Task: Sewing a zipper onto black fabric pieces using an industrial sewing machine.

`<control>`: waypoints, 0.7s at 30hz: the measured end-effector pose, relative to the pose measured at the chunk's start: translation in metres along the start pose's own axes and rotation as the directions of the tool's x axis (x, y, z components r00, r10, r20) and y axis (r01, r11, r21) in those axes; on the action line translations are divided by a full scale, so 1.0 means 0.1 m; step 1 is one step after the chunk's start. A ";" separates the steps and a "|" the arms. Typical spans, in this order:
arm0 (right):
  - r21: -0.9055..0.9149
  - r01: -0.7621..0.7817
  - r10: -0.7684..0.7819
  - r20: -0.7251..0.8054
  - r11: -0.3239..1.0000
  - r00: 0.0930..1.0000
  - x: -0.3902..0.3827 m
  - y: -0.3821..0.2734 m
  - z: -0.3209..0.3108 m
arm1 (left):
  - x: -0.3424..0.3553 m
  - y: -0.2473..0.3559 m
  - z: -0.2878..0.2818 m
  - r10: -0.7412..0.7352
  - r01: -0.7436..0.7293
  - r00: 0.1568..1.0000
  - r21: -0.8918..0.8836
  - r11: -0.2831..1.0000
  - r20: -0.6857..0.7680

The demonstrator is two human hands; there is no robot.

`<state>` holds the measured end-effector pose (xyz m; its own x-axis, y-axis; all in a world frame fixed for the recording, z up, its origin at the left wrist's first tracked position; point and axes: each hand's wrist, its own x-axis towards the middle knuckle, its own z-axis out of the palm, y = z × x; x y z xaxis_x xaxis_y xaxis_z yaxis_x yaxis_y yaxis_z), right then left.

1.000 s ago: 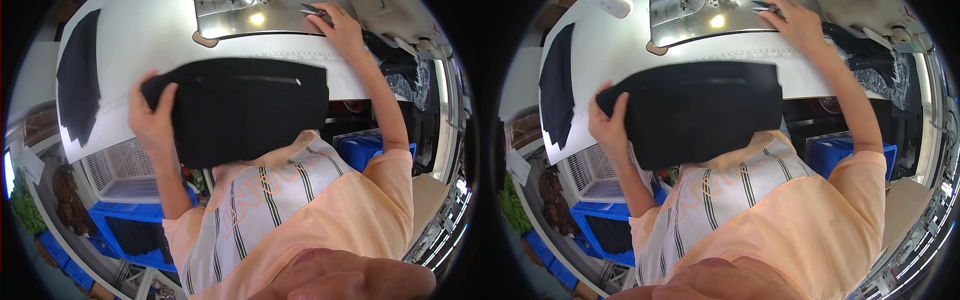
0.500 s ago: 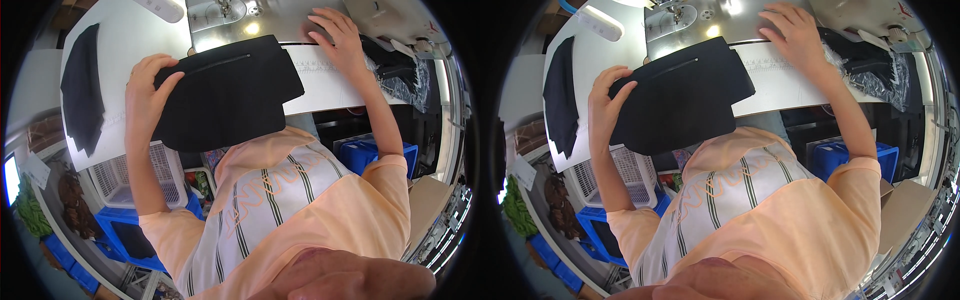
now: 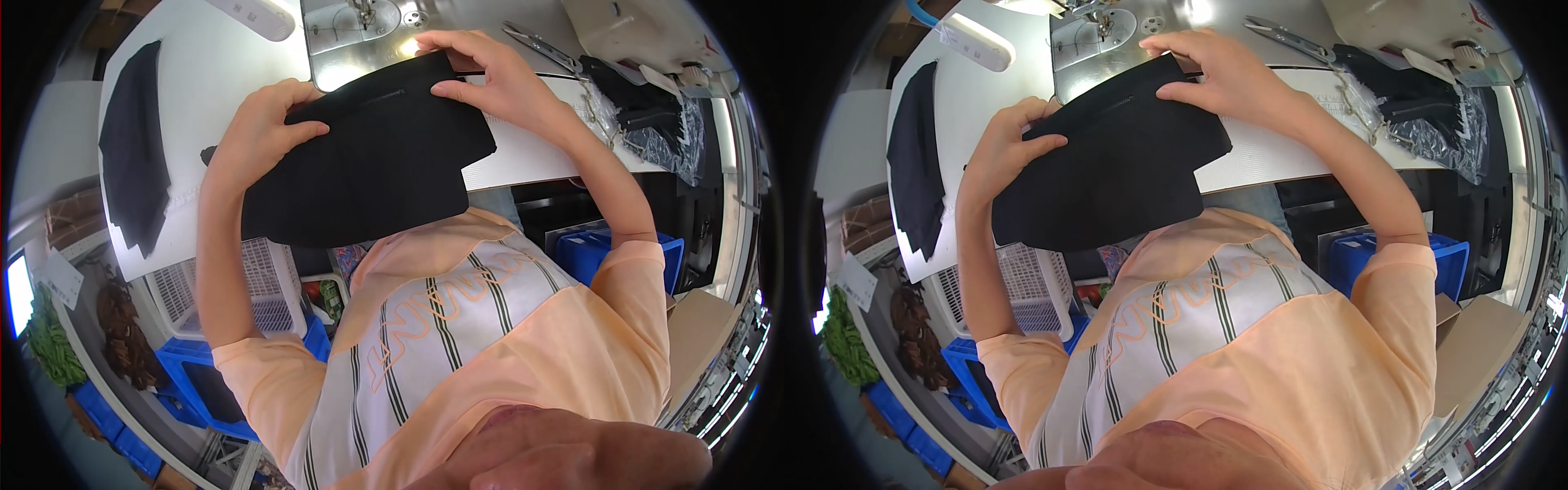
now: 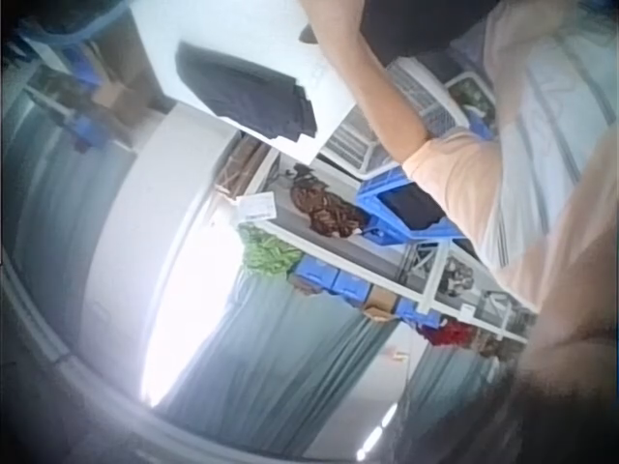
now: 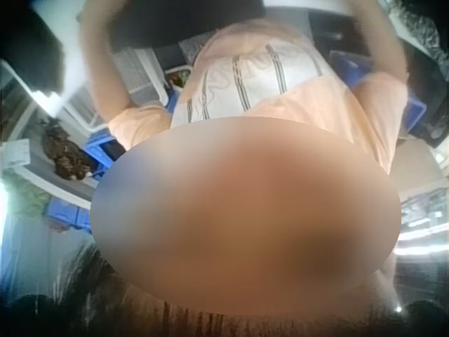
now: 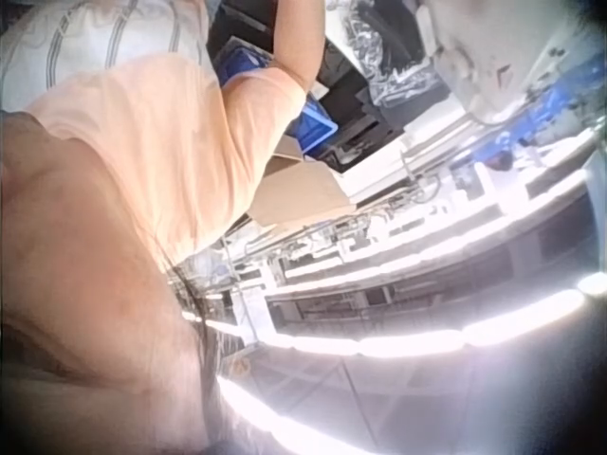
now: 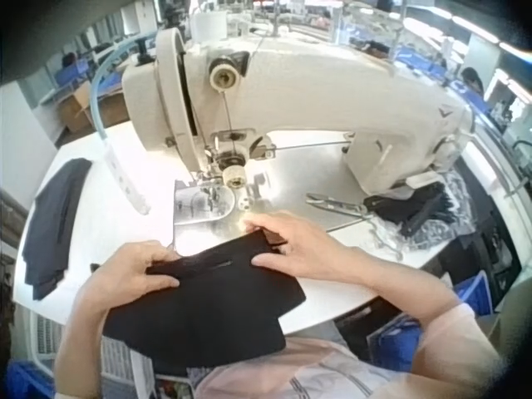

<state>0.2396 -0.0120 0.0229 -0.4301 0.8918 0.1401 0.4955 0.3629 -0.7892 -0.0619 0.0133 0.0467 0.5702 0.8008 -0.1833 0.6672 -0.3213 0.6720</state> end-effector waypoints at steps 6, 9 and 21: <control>0.341 -0.292 0.230 0.212 0.894 0.950 0.22 -0.05 0.02 | -0.04 0.08 -0.03 -0.063 0.062 0.998 -0.200 0.978 -0.001; 0.173 -0.090 0.045 0.246 0.981 0.968 0.37 -0.04 0.04 | 0.03 -0.01 -0.05 -0.045 0.053 0.998 -0.257 0.965 0.038; 0.419 -0.404 0.424 0.051 0.813 0.904 0.58 0.33 -0.21 | 0.15 -0.40 -0.39 -0.188 0.179 0.982 -0.377 0.909 0.013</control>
<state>0.2471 0.0573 0.0178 -0.2172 0.9467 -0.2379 0.2602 -0.1787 -0.9489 -0.0992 0.0575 0.0446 0.4403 0.8405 -0.3156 0.5276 0.0422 0.8484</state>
